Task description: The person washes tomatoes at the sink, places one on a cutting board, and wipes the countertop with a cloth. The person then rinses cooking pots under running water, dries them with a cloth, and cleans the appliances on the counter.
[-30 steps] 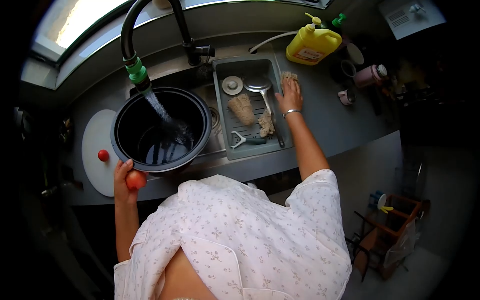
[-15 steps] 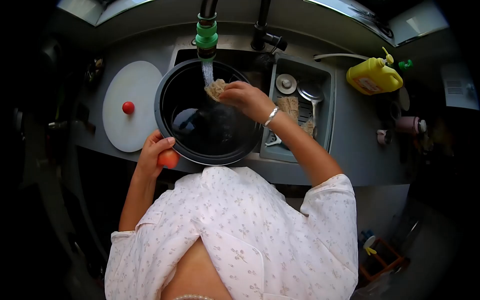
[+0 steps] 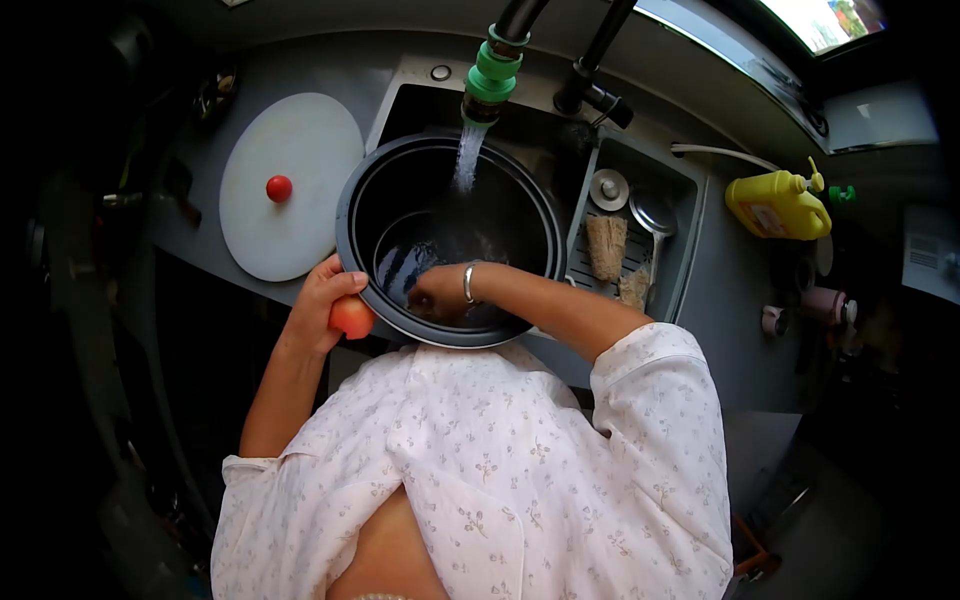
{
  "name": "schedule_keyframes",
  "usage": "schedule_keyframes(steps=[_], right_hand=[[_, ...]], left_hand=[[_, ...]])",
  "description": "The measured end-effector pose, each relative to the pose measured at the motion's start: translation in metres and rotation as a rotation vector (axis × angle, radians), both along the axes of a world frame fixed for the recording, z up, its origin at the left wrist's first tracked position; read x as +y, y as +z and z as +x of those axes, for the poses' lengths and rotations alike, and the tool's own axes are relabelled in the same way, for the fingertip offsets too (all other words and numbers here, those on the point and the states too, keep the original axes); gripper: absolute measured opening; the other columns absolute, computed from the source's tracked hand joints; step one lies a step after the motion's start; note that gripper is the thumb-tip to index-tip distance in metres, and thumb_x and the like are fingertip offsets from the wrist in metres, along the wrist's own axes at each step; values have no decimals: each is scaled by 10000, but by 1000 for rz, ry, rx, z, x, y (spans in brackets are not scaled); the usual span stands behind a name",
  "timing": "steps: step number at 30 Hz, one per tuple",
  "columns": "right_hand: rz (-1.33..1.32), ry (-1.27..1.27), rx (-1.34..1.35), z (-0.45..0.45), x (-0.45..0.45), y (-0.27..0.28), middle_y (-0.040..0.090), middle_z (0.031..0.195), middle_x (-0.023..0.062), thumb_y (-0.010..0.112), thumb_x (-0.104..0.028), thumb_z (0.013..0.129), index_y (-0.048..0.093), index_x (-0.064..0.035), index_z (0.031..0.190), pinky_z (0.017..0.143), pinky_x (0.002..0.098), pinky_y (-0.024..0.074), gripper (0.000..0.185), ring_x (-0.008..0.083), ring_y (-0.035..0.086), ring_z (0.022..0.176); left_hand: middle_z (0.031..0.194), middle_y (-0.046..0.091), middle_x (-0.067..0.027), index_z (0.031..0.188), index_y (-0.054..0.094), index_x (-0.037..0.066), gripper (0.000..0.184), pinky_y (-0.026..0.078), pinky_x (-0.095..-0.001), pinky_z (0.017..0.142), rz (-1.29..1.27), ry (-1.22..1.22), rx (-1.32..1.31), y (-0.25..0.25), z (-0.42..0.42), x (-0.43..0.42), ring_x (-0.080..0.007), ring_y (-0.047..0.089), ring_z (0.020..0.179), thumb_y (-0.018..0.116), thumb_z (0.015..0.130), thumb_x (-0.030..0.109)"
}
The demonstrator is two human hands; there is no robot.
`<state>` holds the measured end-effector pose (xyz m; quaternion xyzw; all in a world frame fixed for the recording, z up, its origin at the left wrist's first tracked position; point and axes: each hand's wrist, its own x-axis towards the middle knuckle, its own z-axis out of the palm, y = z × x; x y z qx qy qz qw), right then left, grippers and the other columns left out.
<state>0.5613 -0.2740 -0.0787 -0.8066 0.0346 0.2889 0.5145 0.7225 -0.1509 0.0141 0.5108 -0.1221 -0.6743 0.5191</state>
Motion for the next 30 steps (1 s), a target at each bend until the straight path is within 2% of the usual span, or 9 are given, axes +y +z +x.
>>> schedule_keyframes(steps=[3, 10, 14, 18, 19, 22, 25, 29, 30], right_hand=[[182, -386, -262, 29, 11, -10, 676, 1015, 152, 655, -111, 790, 607, -50, 1078, 839, 349, 496, 299, 276, 649, 957], [-729, -448, -298, 12, -61, -59, 630, 1051, 175, 656, -166, 791, 541, -11, 1124, 781, 398, 526, 385, 337, 637, 937], [-729, -584, -191, 1, -62, -59, 647, 1015, 187, 600, -269, 867, 477, -22, 1217, 807, 384, 518, 446, 319, 642, 910], [212, -592, 253, 6, -25, -51, 621, 1158, 144, 585, -307, 891, 583, -61, 1218, 931, 333, 426, 409, 237, 587, 1030], [208, -590, 249, 4, -18, -39, 621, 1158, 144, 585, -307, 891, 583, -61, 1218, 931, 333, 426, 409, 237, 587, 1030], [82, 28, 258, -4, 0, -1, 607, 1193, 132, 621, -166, 836, 607, -156, 1235, 932, 366, 435, 399, 295, 574, 1071], [5, -292, 38, -17, -27, -23, 642, 1100, 189, 629, -99, 759, 602, -72, 1146, 892, 385, 476, 389, 320, 608, 1045], [-115, -1166, 168, -16, -65, -37, 643, 1099, 234, 658, -241, 794, 600, 19, 1103, 828, 403, 532, 409, 351, 646, 1004], [-118, -1168, 162, -8, -66, -44, 643, 1099, 234, 658, -241, 794, 600, 19, 1103, 828, 403, 532, 409, 351, 646, 1004]], left_hand=[[855, 668, -81, 940, 629, 0, 136, 523, -257, 736, 40, -24, -11, -7, 7, 7, -132, 641, 747, 599, 814, 41], [898, 680, -76, 959, 634, -7, 150, 522, -255, 757, -7, -57, -26, -3, 8, 12, -124, 645, 771, 592, 819, 29], [902, 680, -83, 962, 628, -8, 144, 528, -260, 752, -31, -79, -34, -4, 6, 10, -127, 648, 771, 602, 828, 39], [898, 678, -87, 964, 623, -7, 144, 529, -262, 751, -36, -27, 2, -3, 4, 8, -130, 649, 770, 607, 829, 38], [894, 678, -88, 968, 620, -8, 148, 529, -261, 750, -21, -10, -5, -5, 4, 9, -132, 650, 769, 606, 827, 36], [893, 675, -90, 982, 610, -13, 165, 529, -265, 752, -6, -15, -13, -2, 3, 11, -136, 651, 773, 604, 823, 31], [892, 682, -102, 1002, 603, -11, 193, 540, -268, 736, -4, 5, -38, -5, 2, 14, -143, 656, 737, 603, 815, 40], [894, 683, -104, 989, 609, -12, 184, 542, -269, 732, -12, -39, -69, 1, -1, 13, -145, 657, 742, 611, 812, 39], [889, 674, -97, 989, 606, -16, 179, 542, -277, 728, -16, -67, -70, 2, -2, 12, -146, 655, 753, 615, 817, 34]])
